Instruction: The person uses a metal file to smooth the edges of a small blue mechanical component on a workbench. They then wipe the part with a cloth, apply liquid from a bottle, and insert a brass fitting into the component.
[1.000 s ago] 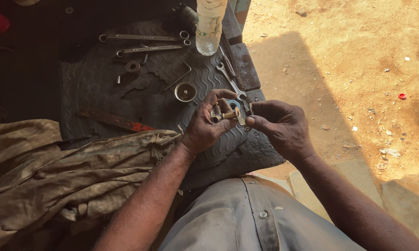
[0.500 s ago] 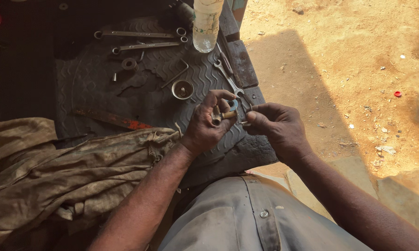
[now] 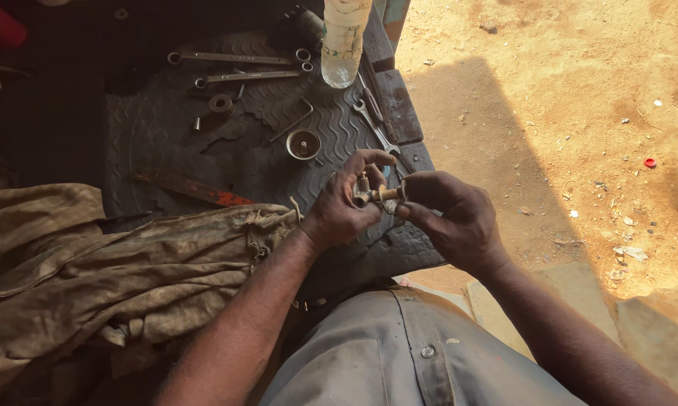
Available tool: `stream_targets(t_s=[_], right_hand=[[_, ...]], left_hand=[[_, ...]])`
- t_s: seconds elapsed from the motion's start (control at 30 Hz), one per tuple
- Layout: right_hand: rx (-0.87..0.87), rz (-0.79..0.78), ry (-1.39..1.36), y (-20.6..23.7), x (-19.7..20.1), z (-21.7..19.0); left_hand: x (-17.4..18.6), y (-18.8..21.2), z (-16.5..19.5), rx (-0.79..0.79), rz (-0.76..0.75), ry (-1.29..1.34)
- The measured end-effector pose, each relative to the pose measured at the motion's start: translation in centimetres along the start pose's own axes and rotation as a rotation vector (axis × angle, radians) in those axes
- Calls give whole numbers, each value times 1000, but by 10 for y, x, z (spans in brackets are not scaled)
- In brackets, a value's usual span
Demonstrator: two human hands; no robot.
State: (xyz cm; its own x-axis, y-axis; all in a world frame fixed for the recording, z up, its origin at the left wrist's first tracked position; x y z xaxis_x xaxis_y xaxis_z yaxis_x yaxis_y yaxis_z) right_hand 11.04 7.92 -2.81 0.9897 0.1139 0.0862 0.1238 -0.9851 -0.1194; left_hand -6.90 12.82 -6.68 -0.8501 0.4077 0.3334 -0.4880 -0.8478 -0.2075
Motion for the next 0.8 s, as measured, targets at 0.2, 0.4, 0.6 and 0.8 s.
stream_targets(t_s=[0.2,0.4,0.6,0.8], right_hand=[[-64,38,-114,-5,7,-2],[-50,-27,-86,2,0,-1],[-318,-51,-386,4,-7,12],[-103,-113,-147,6,-9,-11]], left_hand=[[8,6,8,213,-68,405],[17,20,18,414,-141,413],[22,27,34,43,-54,85],[24,33,29,159,-87,168]])
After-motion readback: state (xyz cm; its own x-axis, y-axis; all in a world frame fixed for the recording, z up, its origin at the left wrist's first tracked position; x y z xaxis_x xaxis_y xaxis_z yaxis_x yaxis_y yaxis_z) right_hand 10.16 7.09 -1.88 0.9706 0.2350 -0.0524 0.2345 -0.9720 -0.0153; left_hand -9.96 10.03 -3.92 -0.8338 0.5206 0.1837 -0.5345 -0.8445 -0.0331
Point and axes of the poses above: each hand's wrist, its own y-axis away from the middle knuckle, its own x-axis out of the back of the hand, z = x × y, the point moved 5 cm from there along -y, towards the middle knuckle, and after that the axes turned 15 degrees about -y, right-handed, at the moved point
